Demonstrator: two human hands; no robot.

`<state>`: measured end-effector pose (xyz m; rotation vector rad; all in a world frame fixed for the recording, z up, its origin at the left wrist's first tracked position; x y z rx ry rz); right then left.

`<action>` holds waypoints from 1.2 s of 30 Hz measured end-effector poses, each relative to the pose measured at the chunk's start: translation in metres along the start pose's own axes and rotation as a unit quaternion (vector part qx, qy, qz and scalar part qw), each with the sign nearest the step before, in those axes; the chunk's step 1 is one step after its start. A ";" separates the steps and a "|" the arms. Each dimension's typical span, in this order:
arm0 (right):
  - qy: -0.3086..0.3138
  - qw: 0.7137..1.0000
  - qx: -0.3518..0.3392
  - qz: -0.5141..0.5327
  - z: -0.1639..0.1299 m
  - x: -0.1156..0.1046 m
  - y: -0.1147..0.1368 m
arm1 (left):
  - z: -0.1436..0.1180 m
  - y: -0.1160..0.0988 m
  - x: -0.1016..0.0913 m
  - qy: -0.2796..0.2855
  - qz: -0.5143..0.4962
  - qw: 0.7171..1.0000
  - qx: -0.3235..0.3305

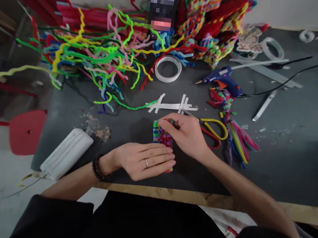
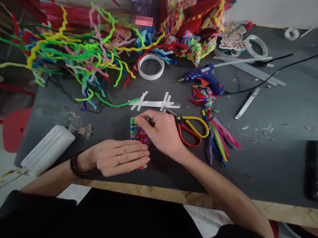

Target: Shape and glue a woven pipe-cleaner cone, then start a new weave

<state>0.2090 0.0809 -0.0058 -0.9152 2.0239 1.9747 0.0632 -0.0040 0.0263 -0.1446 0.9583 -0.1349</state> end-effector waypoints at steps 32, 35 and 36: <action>0.041 0.998 -0.020 0.033 0.007 0.001 -0.010 | 0.000 0.002 -0.001 -0.030 0.057 0.998 0.005; -0.013 0.999 -0.025 -0.041 0.009 -0.010 -0.011 | -0.007 0.014 -0.011 -0.083 0.077 0.992 -0.061; -0.028 0.998 -0.022 -0.050 0.009 -0.012 -0.012 | -0.011 0.020 -0.013 -0.096 0.085 0.987 -0.098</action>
Point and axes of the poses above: each hand's wrist, its own z-axis towards the middle knuckle, its own x-axis out of the palm, y = z × x, the point moved 6 cm from there along z, towards the middle knuckle, and after that the axes turned 12 degrees about -z, right-handed, at the moved point
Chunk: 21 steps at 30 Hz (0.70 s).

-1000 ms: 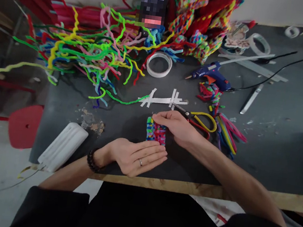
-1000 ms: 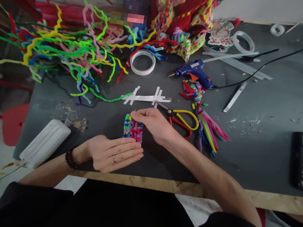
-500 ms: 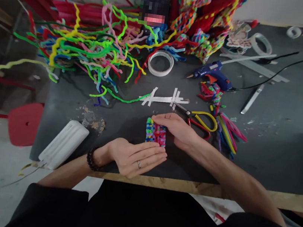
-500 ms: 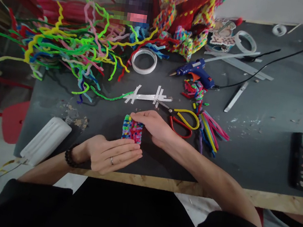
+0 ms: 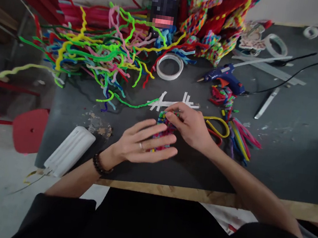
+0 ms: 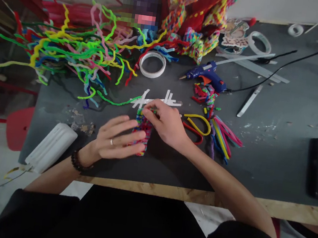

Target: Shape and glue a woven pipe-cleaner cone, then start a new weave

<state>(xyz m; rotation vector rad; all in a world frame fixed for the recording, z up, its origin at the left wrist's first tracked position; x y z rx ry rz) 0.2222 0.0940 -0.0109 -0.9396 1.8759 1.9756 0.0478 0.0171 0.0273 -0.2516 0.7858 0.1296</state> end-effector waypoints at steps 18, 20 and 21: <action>0.064 0.985 -0.043 0.157 -0.010 0.010 0.000 | -0.028 0.023 -0.013 -0.142 0.017 0.946 -0.291; 0.061 0.986 -0.025 0.153 -0.015 0.012 0.001 | -0.031 0.026 -0.013 -0.151 0.044 0.937 -0.312; 0.047 0.988 -0.013 0.143 -0.018 0.012 0.001 | -0.032 0.028 -0.013 -0.153 0.056 0.933 -0.322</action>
Point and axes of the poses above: each hand's wrist, its own z-axis towards the middle knuckle, its own x-axis out of the palm, y = z × x, the point moved 6 cm from there along z, towards the middle knuckle, and after that the axes turned 12 degrees about -z, right-handed, at the moved point
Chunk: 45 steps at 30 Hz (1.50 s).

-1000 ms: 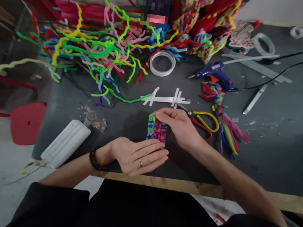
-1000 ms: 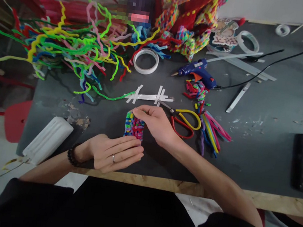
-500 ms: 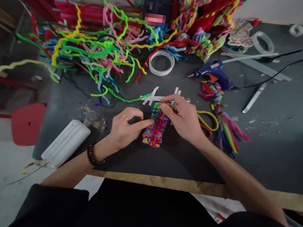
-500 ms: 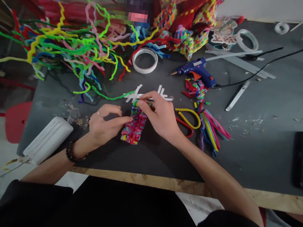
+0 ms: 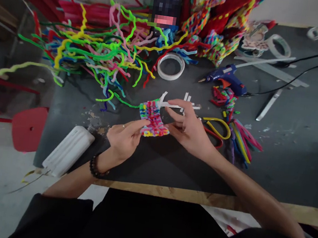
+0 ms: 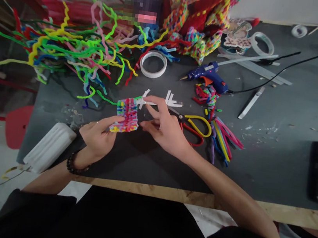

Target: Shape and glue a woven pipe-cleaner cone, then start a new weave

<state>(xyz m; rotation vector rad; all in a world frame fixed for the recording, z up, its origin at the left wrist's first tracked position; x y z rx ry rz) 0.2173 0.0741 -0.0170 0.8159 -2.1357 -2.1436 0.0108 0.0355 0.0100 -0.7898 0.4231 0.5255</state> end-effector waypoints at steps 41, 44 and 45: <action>-0.133 0.987 -0.085 -0.036 -0.029 0.010 -0.001 | -0.012 0.011 0.018 -0.002 -0.352 0.913 -0.204; -0.135 0.987 -0.085 0.009 -0.029 0.010 -0.001 | -0.010 0.005 0.018 -0.016 -0.359 0.910 -0.205; -0.135 0.988 -0.077 0.018 -0.028 0.010 -0.001 | -0.009 0.003 0.019 -0.016 -0.367 0.907 -0.206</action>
Point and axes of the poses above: each hand's wrist, its own z-axis towards the middle knuckle, its own x-axis out of the palm, y = z × x, the point moved 6 cm from there along z, towards the middle knuckle, and after that the axes turned 12 degrees about -z, right-handed, at the moved point
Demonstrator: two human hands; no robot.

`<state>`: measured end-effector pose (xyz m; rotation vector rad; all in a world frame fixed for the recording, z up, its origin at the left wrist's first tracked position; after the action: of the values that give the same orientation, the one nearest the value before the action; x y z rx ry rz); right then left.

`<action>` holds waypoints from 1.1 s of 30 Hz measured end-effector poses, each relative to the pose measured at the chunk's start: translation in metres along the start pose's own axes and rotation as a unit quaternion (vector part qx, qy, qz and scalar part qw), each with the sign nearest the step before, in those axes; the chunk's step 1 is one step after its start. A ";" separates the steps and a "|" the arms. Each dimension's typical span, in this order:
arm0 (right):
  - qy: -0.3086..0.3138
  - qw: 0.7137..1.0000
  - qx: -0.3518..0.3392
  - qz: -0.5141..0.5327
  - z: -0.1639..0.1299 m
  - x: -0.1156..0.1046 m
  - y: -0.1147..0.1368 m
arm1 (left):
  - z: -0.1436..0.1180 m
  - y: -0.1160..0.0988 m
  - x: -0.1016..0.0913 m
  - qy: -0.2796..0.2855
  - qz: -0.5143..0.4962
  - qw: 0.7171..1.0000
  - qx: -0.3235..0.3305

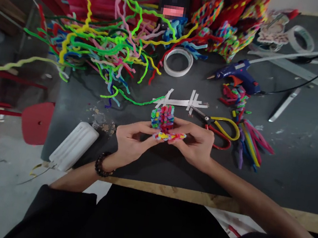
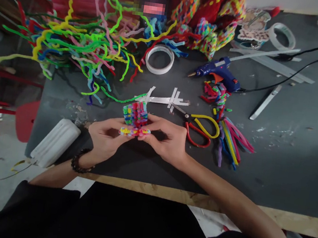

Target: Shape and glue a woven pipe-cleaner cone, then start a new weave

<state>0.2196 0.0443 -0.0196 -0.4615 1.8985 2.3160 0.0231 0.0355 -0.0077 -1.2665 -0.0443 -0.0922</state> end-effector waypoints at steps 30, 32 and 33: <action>-0.057 0.987 0.087 0.124 0.011 0.014 -0.009 | 0.003 0.029 0.003 -0.036 -0.113 0.977 -0.175; -0.055 0.987 0.088 0.124 0.011 0.014 -0.009 | 0.003 0.030 0.002 -0.039 -0.105 0.977 -0.179; -0.052 0.987 0.088 0.125 0.011 0.014 -0.009 | 0.002 0.030 0.002 -0.039 -0.099 0.978 -0.180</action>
<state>0.2067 0.0552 -0.0304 -0.0848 2.1927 2.2311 0.0279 0.0466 -0.0350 -1.6256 -0.2298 -0.2296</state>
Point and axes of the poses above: each hand's wrist, its own z-axis towards the middle knuckle, its own x-axis out of the palm, y = z × x, the point moved 6 cm from there along z, towards the middle knuckle, and after that the axes turned 12 degrees about -z, right-handed, at the moved point
